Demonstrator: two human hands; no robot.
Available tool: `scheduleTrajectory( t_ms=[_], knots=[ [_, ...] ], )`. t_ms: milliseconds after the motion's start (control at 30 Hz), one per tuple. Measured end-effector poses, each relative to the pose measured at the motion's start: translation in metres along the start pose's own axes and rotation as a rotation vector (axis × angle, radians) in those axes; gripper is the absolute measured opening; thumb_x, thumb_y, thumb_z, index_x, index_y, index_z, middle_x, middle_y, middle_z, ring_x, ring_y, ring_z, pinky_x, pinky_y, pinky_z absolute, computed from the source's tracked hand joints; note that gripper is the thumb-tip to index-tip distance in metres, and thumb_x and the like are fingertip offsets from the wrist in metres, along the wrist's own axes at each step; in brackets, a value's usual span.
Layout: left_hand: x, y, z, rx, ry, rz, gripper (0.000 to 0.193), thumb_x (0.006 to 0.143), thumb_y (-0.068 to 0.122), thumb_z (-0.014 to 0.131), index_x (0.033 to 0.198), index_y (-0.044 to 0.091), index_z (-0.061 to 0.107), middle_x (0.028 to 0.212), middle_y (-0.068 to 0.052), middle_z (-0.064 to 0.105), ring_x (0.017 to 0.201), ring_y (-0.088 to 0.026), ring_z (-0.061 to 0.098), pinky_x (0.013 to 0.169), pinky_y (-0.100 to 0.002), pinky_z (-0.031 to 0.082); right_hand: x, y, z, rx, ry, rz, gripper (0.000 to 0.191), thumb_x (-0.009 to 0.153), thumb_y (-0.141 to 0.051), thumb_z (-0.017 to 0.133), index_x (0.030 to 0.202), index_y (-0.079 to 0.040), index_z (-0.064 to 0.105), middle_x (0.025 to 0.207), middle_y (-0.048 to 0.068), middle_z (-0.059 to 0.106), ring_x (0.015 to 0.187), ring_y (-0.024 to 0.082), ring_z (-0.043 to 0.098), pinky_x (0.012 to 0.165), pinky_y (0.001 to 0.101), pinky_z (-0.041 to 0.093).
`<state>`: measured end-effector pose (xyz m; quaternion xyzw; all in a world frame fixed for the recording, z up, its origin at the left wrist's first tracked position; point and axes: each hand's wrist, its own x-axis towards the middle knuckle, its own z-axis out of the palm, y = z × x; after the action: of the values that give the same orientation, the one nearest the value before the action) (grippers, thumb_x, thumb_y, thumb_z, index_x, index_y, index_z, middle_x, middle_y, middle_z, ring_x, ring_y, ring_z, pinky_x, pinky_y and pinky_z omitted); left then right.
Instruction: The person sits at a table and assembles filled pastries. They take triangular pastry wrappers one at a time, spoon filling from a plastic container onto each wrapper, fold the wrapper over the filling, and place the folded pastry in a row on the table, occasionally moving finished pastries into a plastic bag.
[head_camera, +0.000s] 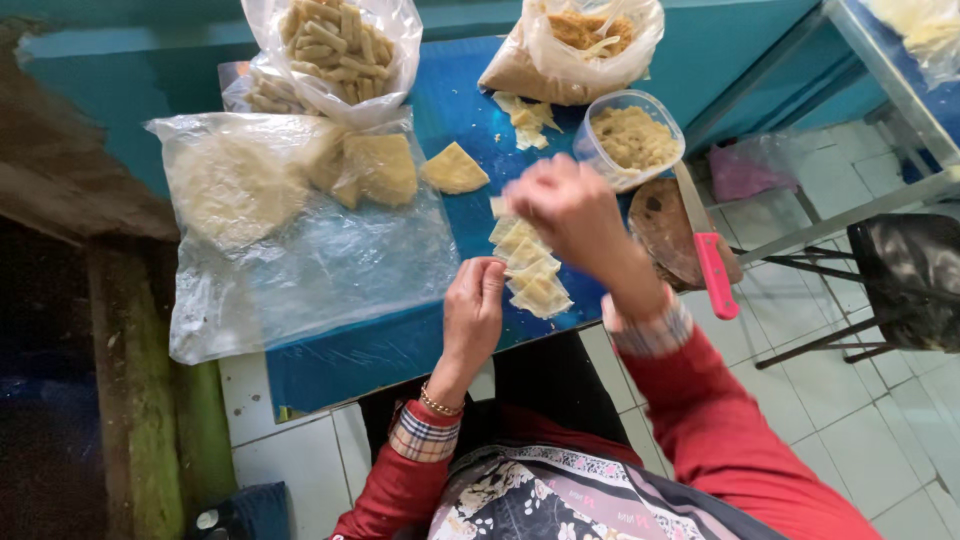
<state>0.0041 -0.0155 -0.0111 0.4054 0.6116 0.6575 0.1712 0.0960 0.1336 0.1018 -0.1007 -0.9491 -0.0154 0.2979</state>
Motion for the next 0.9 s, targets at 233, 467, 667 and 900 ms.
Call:
scheduleTrajectory(
  t_ms=[233, 467, 667, 900],
  knots=[
    [-0.004, 0.014, -0.004, 0.178, -0.152, 0.161, 0.008, 0.097, 0.014, 0.068, 0.095, 0.006, 0.067, 0.086, -0.011, 0.065, 0.069, -0.03, 0.066, 0.062, -0.039, 0.053, 0.175, 0.025, 0.064, -0.061, 0.184, 0.024, 0.02, 0.105, -0.026, 0.069, 0.118, -0.011, 0.072, 0.107, 0.01, 0.073, 0.099, 0.033, 0.068, 0.085, 0.0472, 0.053],
    [-0.005, 0.021, -0.009, 0.292, -0.201, 0.191, 0.009, 0.096, 0.016, 0.068, 0.093, 0.008, 0.067, 0.085, -0.009, 0.065, 0.07, -0.031, 0.067, 0.06, -0.04, 0.052, 0.086, 0.094, 0.029, 0.014, 0.223, 0.054, 0.032, 0.106, -0.015, 0.068, 0.138, -0.01, 0.071, 0.131, 0.01, 0.069, 0.123, 0.032, 0.065, 0.108, 0.0425, 0.053],
    [-0.006, 0.025, -0.008, 0.326, -0.207, 0.293, 0.008, 0.096, 0.015, 0.068, 0.091, 0.009, 0.065, 0.088, -0.007, 0.065, 0.077, -0.029, 0.068, 0.063, -0.038, 0.054, -0.028, 0.191, -0.001, -0.216, 0.081, 0.399, 0.02, 0.093, -0.022, 0.079, 0.111, -0.014, 0.08, 0.115, 0.008, 0.071, 0.107, 0.032, 0.063, 0.091, 0.0443, 0.053],
    [-0.008, 0.027, -0.01, 0.343, -0.202, 0.285, 0.009, 0.094, 0.015, 0.071, 0.09, 0.008, 0.066, 0.086, -0.007, 0.065, 0.075, -0.03, 0.068, 0.062, -0.038, 0.053, 0.051, 0.295, 0.078, -0.539, -0.011, 0.448, 0.017, 0.097, -0.033, 0.076, 0.094, -0.017, 0.081, 0.098, 0.009, 0.076, 0.096, 0.033, 0.068, 0.079, 0.0506, 0.05]
  ],
)
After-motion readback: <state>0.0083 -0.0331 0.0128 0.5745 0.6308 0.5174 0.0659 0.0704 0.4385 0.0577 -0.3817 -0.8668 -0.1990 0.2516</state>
